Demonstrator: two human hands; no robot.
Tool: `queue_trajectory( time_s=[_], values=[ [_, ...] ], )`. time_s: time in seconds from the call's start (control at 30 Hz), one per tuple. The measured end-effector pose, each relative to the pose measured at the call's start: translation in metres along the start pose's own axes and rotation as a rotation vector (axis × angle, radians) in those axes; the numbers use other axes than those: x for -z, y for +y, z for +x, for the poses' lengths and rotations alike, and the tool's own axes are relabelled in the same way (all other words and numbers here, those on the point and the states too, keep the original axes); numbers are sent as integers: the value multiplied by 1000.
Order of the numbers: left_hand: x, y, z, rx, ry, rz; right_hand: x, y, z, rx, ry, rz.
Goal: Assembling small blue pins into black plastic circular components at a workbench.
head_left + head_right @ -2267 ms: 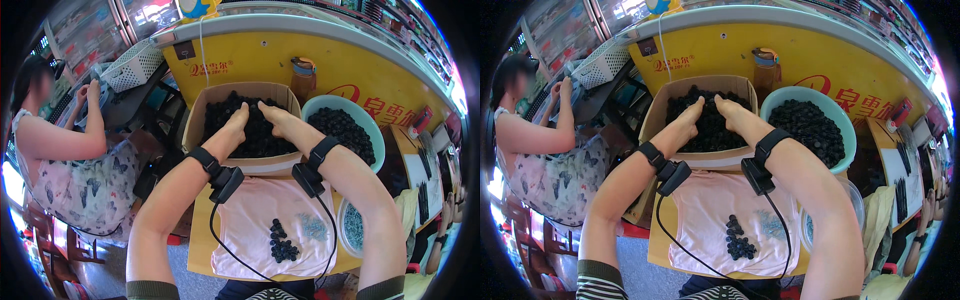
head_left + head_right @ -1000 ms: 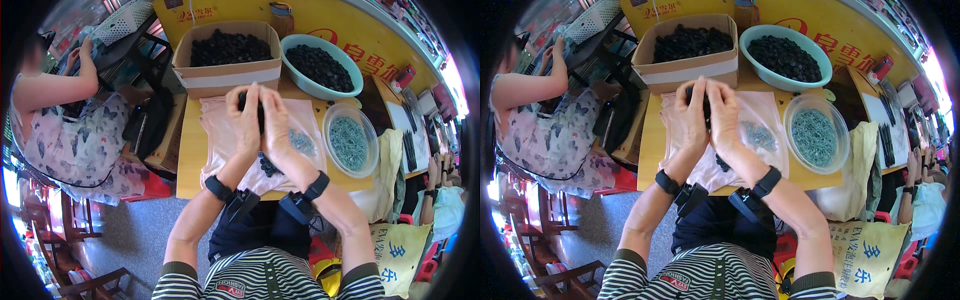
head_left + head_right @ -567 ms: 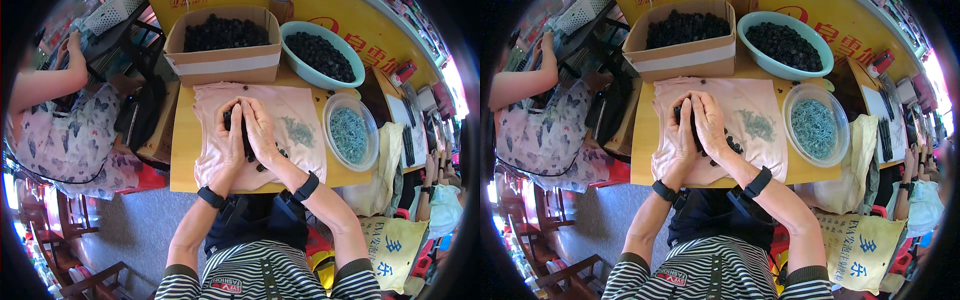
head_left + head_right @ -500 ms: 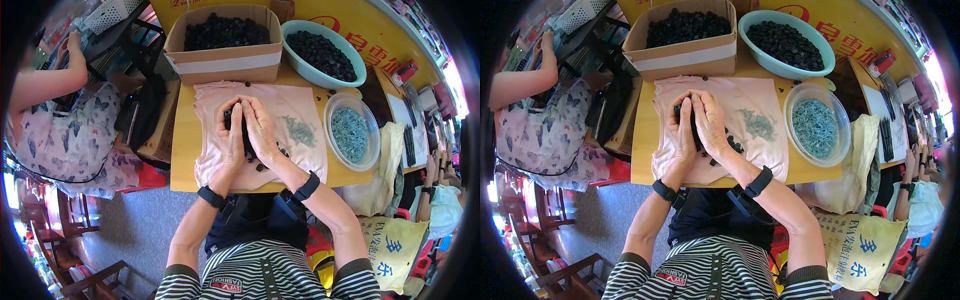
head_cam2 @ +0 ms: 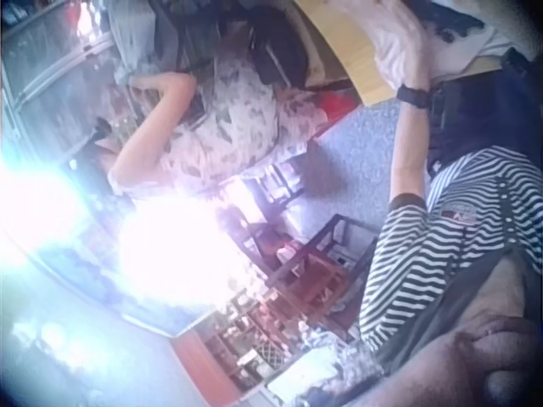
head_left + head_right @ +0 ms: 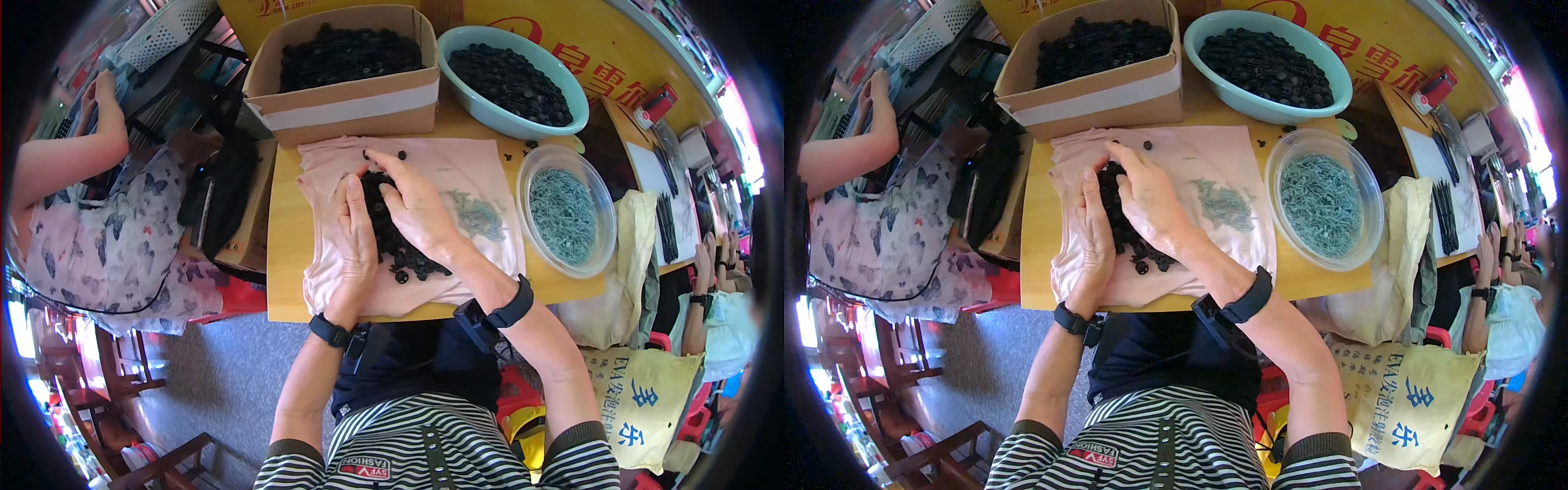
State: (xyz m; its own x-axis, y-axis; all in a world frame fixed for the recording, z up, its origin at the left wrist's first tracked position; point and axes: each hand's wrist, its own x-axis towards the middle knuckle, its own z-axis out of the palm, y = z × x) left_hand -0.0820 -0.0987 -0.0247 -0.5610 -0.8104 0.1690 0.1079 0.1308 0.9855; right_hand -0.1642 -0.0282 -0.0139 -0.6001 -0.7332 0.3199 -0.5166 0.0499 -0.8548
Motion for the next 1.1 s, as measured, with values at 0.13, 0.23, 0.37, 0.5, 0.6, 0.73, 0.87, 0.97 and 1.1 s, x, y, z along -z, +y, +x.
queue_trajectory(
  time_s=[0.13, 0.23, 0.37, 0.5, 0.6, 0.73, 0.87, 0.97, 1.1],
  values=[
    [-1, -10, 2, -137, 14, 130, 7, -5, -2, 39, -49, -172],
    [-2, 1, 0, -142, 12, 164, 10, -7, -4, 10, -51, -166],
    [4, 4, 1, -172, -26, 413, 15, -7, -3, -57, -122, -77],
    [4, 7, 0, -200, -40, 564, 19, -2, -3, 121, -101, -98],
    [7, 5, 2, -216, -56, 503, 28, -7, -2, 71, -170, -77],
    [8, 4, 2, -146, 21, 303, 42, -13, 7, -28, -282, -30],
    [6, 4, 4, -166, 137, 244, 49, 23, 24, -19, -17, -94],
    [8, 6, 2, -82, 84, 163, 47, 34, 34, -27, -18, -189],
    [8, 16, -2, -28, 55, 277, 37, 37, 43, -13, -53, -268]
  ],
)
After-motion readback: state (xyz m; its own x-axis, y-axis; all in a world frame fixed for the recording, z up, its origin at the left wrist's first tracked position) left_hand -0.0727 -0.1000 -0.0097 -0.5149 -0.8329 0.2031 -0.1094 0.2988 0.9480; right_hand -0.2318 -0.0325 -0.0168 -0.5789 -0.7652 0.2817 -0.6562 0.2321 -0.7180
